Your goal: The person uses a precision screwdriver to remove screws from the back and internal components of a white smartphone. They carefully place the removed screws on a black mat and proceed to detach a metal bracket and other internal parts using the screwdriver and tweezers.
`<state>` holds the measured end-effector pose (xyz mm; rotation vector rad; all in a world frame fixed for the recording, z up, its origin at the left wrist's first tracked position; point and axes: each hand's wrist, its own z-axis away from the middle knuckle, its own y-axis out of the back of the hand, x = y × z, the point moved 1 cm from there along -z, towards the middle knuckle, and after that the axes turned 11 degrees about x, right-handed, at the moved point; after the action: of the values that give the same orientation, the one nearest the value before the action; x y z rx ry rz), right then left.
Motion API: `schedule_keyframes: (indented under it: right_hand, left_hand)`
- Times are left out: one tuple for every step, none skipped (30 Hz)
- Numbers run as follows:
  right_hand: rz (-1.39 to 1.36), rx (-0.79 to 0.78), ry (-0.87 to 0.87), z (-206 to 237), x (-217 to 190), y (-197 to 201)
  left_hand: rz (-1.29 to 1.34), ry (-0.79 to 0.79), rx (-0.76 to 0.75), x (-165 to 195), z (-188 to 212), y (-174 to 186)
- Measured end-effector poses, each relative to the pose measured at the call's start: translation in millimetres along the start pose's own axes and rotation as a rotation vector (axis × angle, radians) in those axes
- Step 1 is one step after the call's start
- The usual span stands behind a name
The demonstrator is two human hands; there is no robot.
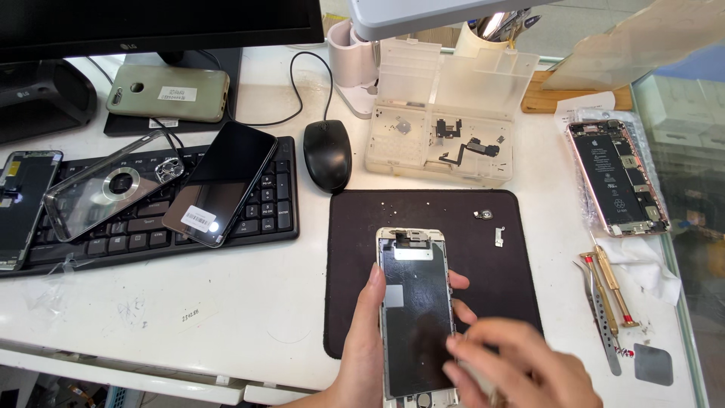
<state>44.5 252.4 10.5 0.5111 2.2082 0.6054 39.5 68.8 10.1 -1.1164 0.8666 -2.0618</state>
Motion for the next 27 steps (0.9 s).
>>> schedule_keyframes:
  right_hand:
    - [0.003,-0.036,0.042,4,-1,0]
    - [0.021,-0.085,0.052,8,-1,-2]
    - [0.041,-0.133,0.056,13,-2,-3]
    - [0.063,-0.180,0.060,18,-2,-3]
    - [0.068,-0.187,0.099,19,0,-3]
    - [0.067,-0.200,0.138,21,1,-2]
    - [0.062,-0.214,0.179,22,3,-3]
    - [0.055,-0.220,0.169,23,5,-4]
    - [0.055,-0.223,0.159,23,7,-4]
    - [0.055,-0.227,0.147,23,9,-4]
    - [0.061,-0.219,0.158,23,10,-4]
    - [0.067,-0.210,0.167,24,10,-5]
    - [0.075,-0.202,0.174,25,11,-5]
    - [0.077,-0.221,0.154,26,11,-6]
    - [0.075,-0.243,0.134,28,12,-6]
    - [0.074,-0.264,0.115,30,12,-6]
    - [0.080,-0.254,0.129,32,13,-7]
    - [0.085,-0.245,0.143,33,13,-7]
    - [0.092,-0.236,0.158,33,14,-7]
    - [0.104,-0.247,0.187,34,14,-7]
    - [0.116,-0.258,0.214,34,15,-6]
    - [0.129,-0.270,0.242,33,15,-5]
    - [0.125,-0.290,0.251,33,16,-3]
    - [0.121,-0.309,0.258,32,16,-2]
    - [0.117,-0.329,0.266,33,16,-1]
    - [0.130,-0.335,0.278,33,17,-1]
    - [0.144,-0.340,0.290,35,18,0]
  left_hand:
    - [-0.004,-0.022,0.025,-1,-1,0]
    - [-0.008,-0.041,0.050,-3,-2,0]
    - [-0.012,-0.054,0.075,-6,-3,0]
    - [-0.025,-0.048,0.103,-8,-4,-1]
    - [-0.038,-0.047,0.132,-10,-6,-1]
    - [-0.048,-0.047,0.168,-11,-6,-2]
    - [-0.034,-0.042,0.188,-12,-5,-2]
    - [-0.024,-0.041,0.204,-12,-6,-2]
    - [-0.015,-0.038,0.213,-11,-7,-2]
    - [-0.024,-0.037,0.231,-10,-7,-2]
    - [-0.034,-0.036,0.249,-8,-6,-2]
    - [-0.045,-0.034,0.267,-7,-6,-2]
    - [-0.049,-0.038,0.269,-7,-6,-3]
    - [-0.052,-0.042,0.271,-6,-7,-5]
    - [-0.053,-0.046,0.277,-6,-6,-6]
    - [-0.068,-0.047,0.293,-6,-6,-6]
    - [-0.083,-0.049,0.307,-5,-6,-7]
    - [-0.097,-0.050,0.322,-5,-5,-8]
    - [-0.097,-0.066,0.320,-6,-5,-8]
    - [-0.099,-0.082,0.317,-6,-5,-9]
    - [-0.100,-0.097,0.315,-7,-5,-9]
    - [-0.110,-0.098,0.325,-8,-5,-9]
    - [-0.120,-0.098,0.335,-9,-6,-9]
    - [-0.130,-0.098,0.345,-10,-7,-8]
    - [-0.127,-0.120,0.339,-11,-7,-8]
    - [-0.124,-0.142,0.333,-12,-8,-7]
    - [-0.122,-0.165,0.325,-12,-9,-7]
